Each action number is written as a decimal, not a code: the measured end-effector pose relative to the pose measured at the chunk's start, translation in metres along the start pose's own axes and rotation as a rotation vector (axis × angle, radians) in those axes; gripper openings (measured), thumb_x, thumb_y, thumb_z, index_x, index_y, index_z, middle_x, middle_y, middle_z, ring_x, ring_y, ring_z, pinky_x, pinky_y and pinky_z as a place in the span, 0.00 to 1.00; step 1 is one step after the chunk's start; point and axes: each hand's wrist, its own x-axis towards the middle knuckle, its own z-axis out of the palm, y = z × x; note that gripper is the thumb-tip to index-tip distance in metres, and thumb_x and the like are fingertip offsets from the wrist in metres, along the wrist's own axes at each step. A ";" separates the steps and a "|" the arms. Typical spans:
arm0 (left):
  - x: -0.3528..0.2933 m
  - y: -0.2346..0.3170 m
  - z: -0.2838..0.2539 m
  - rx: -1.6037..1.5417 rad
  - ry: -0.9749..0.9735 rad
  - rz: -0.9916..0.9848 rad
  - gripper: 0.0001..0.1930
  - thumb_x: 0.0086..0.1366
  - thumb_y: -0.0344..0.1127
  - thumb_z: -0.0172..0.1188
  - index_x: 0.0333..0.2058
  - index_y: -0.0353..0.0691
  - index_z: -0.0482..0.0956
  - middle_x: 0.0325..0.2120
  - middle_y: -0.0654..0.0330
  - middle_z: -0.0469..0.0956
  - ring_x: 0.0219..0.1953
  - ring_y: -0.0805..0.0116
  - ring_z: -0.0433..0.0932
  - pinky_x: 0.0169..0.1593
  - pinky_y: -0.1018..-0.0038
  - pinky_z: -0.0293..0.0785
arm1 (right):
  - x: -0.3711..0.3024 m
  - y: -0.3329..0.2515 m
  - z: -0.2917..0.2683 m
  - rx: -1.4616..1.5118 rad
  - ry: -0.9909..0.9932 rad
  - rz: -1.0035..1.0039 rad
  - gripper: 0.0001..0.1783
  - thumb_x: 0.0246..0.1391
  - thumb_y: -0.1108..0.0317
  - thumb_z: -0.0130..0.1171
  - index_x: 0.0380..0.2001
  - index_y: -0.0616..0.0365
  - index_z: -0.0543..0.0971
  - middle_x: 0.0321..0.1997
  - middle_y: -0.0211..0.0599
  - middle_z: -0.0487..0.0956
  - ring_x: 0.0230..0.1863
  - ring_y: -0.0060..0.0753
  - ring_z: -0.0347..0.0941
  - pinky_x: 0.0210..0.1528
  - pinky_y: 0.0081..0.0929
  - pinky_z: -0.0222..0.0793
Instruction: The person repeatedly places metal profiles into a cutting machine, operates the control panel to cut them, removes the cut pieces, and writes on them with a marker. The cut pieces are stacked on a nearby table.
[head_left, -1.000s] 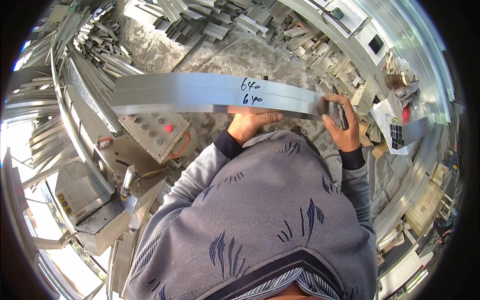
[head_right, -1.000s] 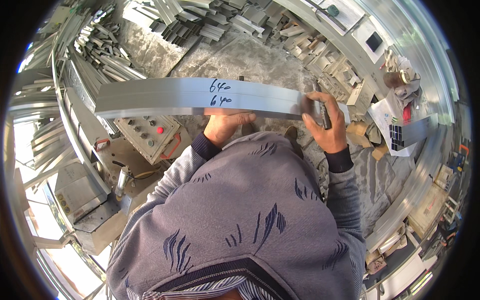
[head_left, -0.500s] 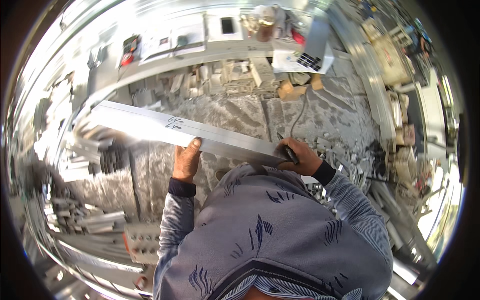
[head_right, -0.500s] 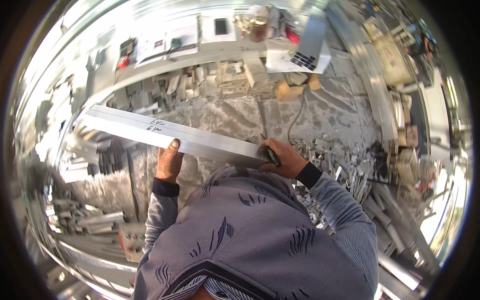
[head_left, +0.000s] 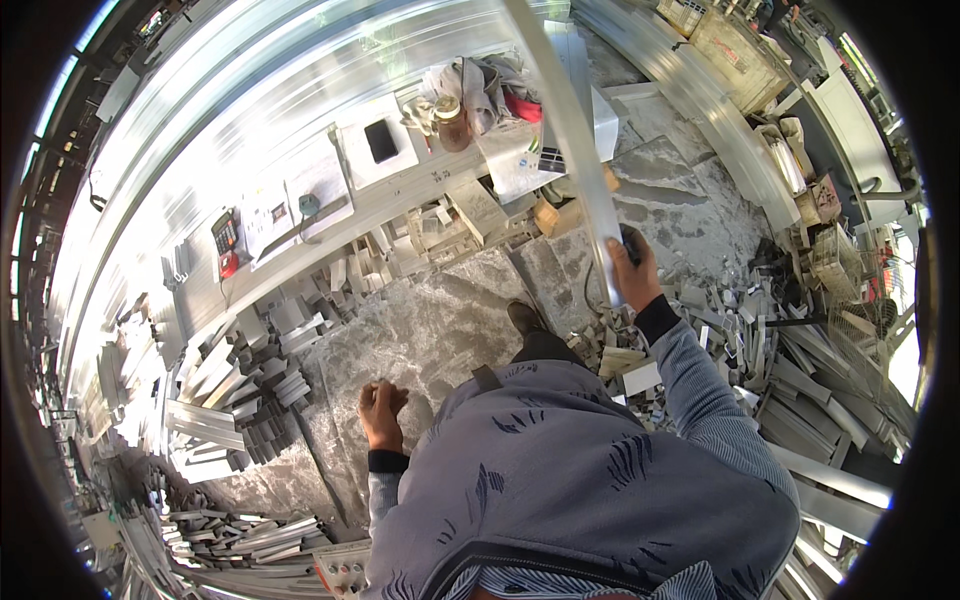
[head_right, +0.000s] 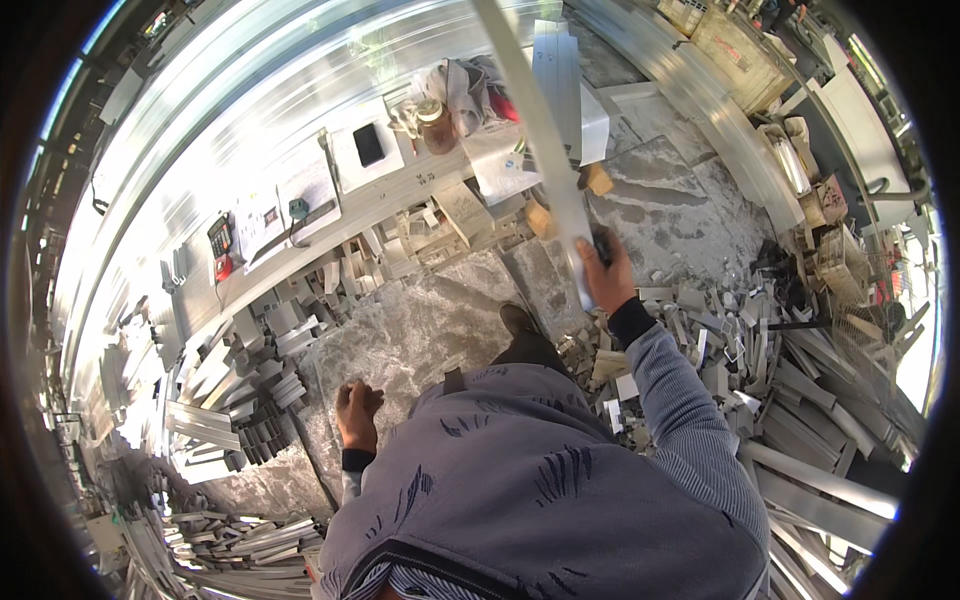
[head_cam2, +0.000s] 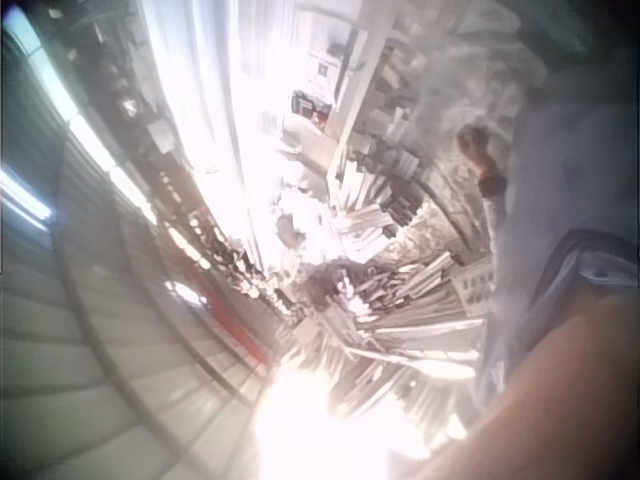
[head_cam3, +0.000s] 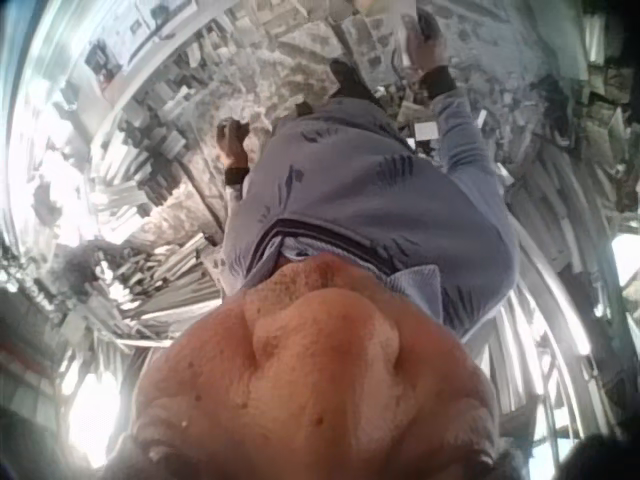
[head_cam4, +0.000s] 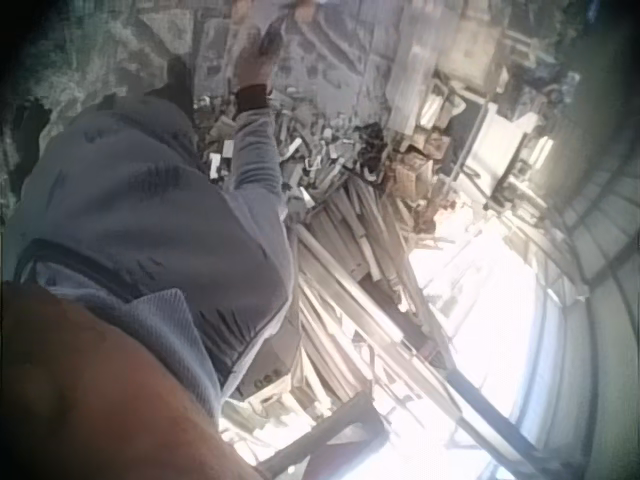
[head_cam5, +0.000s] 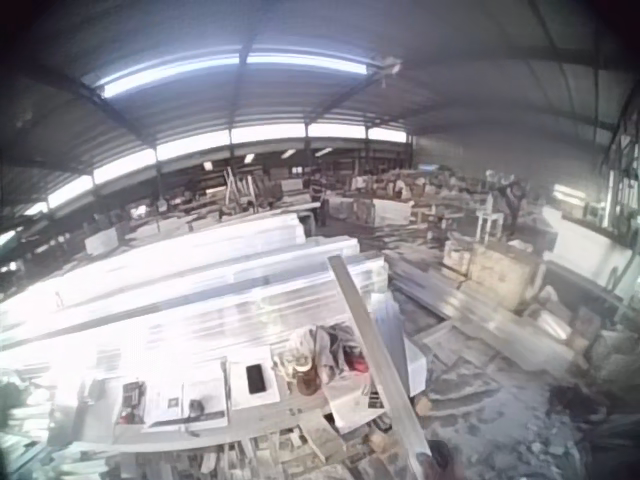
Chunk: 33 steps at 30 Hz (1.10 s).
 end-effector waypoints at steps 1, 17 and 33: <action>-0.002 -0.004 -0.004 0.003 0.069 -0.042 0.06 0.68 0.35 0.61 0.37 0.43 0.73 0.28 0.63 0.78 0.30 0.67 0.83 0.34 0.74 0.80 | 0.036 0.010 -0.007 -0.090 0.128 -0.150 0.24 0.62 0.54 0.63 0.50 0.64 0.75 0.40 0.34 0.81 0.39 0.24 0.73 0.43 0.26 0.70; 0.011 -0.032 0.087 0.017 0.269 -0.153 0.08 0.68 0.32 0.61 0.42 0.41 0.72 0.29 0.58 0.79 0.30 0.60 0.85 0.28 0.71 0.80 | 0.416 0.188 -0.043 -0.482 0.380 0.112 0.38 0.63 0.35 0.50 0.38 0.67 0.82 0.37 0.58 0.84 0.42 0.59 0.80 0.39 0.47 0.72; 0.032 -0.027 0.118 0.089 0.289 -0.156 0.08 0.66 0.31 0.63 0.40 0.36 0.76 0.29 0.57 0.81 0.29 0.62 0.84 0.31 0.70 0.81 | 0.422 0.192 -0.016 -0.431 0.362 0.191 0.29 0.62 0.41 0.56 0.46 0.58 0.81 0.38 0.47 0.85 0.41 0.52 0.81 0.44 0.48 0.74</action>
